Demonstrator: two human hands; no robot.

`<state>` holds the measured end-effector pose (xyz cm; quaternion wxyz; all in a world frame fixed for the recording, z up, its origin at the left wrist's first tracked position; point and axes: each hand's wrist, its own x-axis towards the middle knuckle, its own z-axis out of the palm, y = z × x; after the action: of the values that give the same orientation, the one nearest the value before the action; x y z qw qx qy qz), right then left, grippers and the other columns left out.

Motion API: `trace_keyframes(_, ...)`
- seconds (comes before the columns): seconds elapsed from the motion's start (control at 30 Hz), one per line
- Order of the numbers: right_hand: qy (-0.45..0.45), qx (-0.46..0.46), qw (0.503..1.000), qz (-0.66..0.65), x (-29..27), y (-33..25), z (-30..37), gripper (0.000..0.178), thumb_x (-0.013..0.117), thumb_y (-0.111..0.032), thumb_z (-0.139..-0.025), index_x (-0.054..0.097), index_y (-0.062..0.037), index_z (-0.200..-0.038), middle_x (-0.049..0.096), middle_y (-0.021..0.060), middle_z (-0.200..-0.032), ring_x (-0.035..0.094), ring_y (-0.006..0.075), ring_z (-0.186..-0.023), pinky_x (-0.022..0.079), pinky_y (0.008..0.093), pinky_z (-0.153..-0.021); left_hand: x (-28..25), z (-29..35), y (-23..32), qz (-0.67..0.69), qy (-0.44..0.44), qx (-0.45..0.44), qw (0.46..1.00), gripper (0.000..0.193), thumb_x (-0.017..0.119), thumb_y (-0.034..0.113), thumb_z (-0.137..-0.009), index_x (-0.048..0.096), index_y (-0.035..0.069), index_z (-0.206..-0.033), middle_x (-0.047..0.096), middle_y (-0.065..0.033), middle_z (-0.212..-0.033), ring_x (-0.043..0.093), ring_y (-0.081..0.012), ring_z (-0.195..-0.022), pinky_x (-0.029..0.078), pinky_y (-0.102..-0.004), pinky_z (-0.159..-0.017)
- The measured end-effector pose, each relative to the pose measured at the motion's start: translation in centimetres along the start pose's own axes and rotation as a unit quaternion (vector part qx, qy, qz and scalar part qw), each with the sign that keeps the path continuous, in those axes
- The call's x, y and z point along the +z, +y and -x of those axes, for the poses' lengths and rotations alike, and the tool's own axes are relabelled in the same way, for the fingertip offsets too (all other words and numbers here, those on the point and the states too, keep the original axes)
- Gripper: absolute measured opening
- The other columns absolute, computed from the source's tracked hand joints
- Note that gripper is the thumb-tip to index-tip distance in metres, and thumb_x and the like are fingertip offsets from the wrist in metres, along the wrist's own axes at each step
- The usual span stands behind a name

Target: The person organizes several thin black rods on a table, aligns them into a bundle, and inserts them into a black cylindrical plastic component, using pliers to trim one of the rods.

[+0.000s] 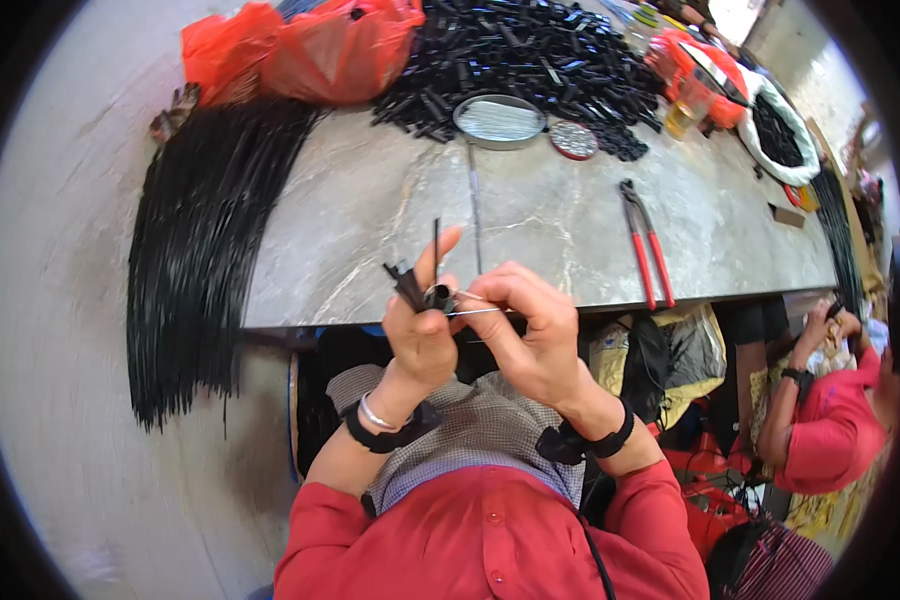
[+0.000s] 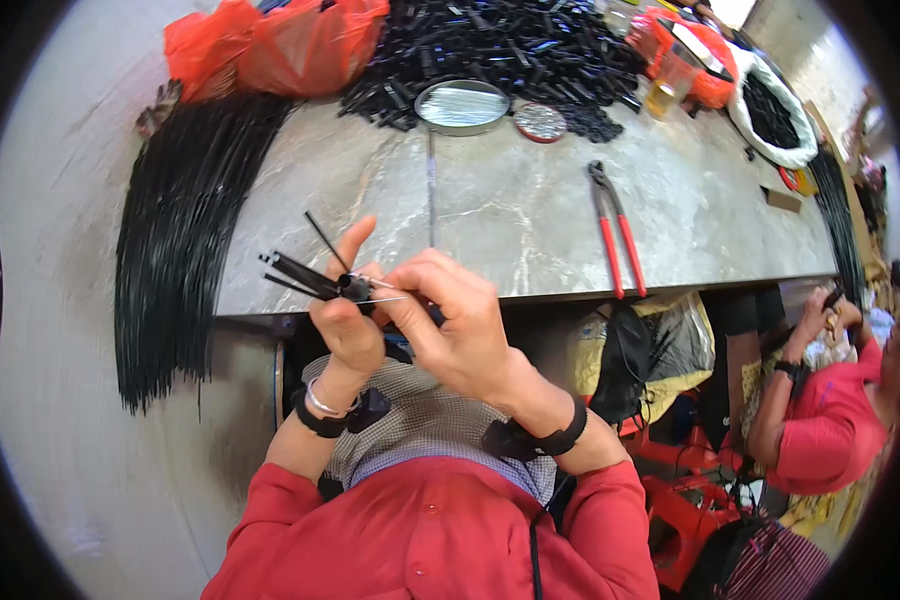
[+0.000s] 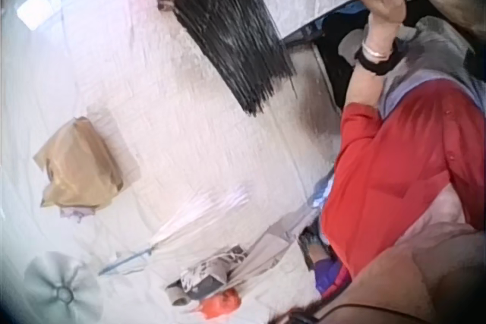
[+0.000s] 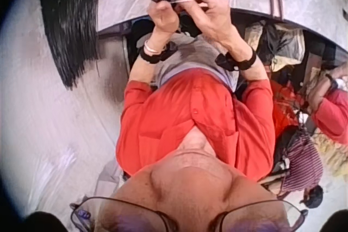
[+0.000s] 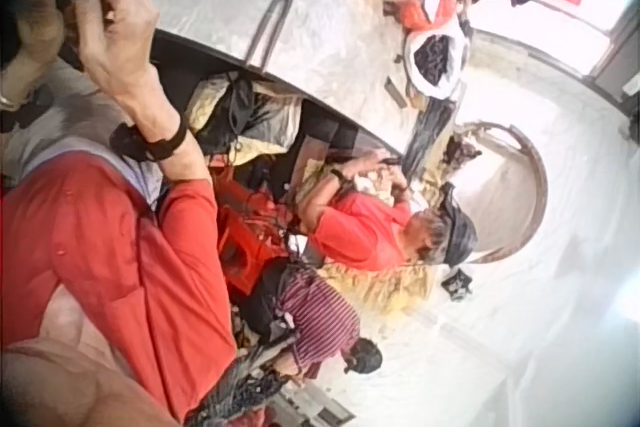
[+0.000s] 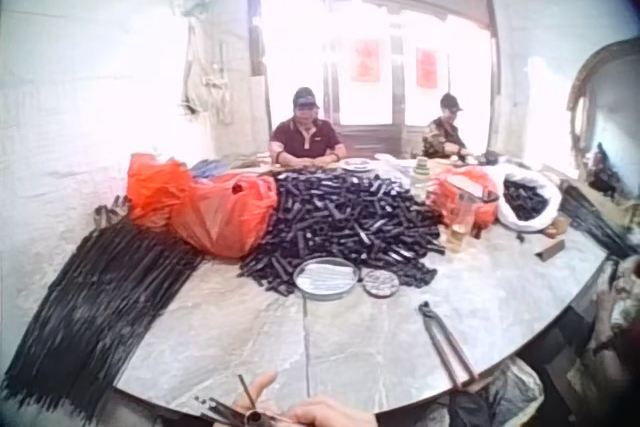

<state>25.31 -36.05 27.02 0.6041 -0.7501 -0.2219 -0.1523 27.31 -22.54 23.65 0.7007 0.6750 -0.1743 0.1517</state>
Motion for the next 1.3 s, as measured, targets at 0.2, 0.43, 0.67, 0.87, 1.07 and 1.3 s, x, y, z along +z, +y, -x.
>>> trace_keyframes(0.2,-0.008,0.084,0.861,0.502,-10.0,5.1,0.6,0.063,0.076,-0.025,-0.074,0.049,0.0014,-0.125,0.051,0.0205,-0.123,0.051,0.036,-0.112,0.043,0.0423,-0.094,-1.8,-0.2,-1.5,0.093,-0.061,-0.091,0.99,0.079,0.05,0.068,-0.082,0.056,-0.008,-0.103,0.043,0.0026,-0.057,0.041,-0.0057,-0.049,0.031,-0.0201,-0.044)
trace_keyframes(0.43,0.049,0.226,0.747,0.623,-16.9,12.4,3.9,0.048,0.06,-0.032,-0.089,0.05,0.004,-0.12,0.052,0.0228,-0.107,0.052,0.0391,-0.099,0.046,0.0451,-0.083,-0.7,-0.5,-3.2,0.114,-0.088,-0.14,0.98,0.065,0.052,0.059,-0.088,0.055,-0.005,-0.097,0.045,-0.0013,-0.06,0.044,-0.0086,-0.051,0.036,-0.0225,-0.046)
trace_keyframes(0.67,-0.005,0.337,0.928,0.157,-15.5,4.3,3.1,0.029,0.055,-0.02,-0.094,0.056,0.0022,-0.112,0.053,0.0066,-0.073,0.048,0.0111,-0.073,0.043,0.0312,-0.067,-0.6,-1.2,-2.9,0.089,-0.092,-0.143,0.981,0.079,0.033,0.071,-0.087,0.057,-0.003,-0.098,0.037,0.0053,-0.051,0.033,-0.0031,-0.042,0.025,-0.0193,-0.039)
trace_keyframes(0.87,-0.175,0.198,0.954,0.142,-9.4,1.4,5.9,0.044,0.062,-0.009,-0.088,0.048,-0.0022,-0.129,0.06,0.0179,-0.103,0.061,0.0309,-0.091,0.048,0.0342,-0.079,0.7,-1.4,-2.8,0.079,-0.069,-0.161,0.981,0.088,0.029,0.075,-0.085,0.056,-0.005,-0.107,0.034,0.0077,-0.049,0.031,-0.0015,-0.04,0.022,-0.0184,-0.037)
trace_keyframes(1.07,-0.184,0.081,0.933,0.299,-7.2,0.3,5.5,0.044,0.06,-0.006,-0.086,0.047,-0.0011,-0.128,0.056,0.0195,-0.112,0.058,0.0362,-0.097,0.05,0.0411,-0.08,0.8,-1.4,-2.2,0.062,-0.054,-0.167,0.982,0.089,0.028,0.075,-0.086,0.057,-0.005,-0.112,0.035,0.0084,-0.05,0.031,-0.001,-0.041,0.024,-0.0175,-0.037)
trace_keyframes(1.3,-0.164,0.033,0.894,0.416,-6.7,-0.5,4.9,0.042,0.056,-0.002,-0.086,0.049,0.0006,-0.127,0.055,0.0179,-0.11,0.057,0.0331,-0.099,0.047,0.0394,-0.084,0.7,-0.6,-2.2,0.092,-0.04,-0.178,0.979,0.073,0.034,0.067,-0.091,0.062,0.002,-0.112,0.041,0.0085,-0.056,0.036,-0.0002,-0.048,0.026,-0.0175,-0.044)
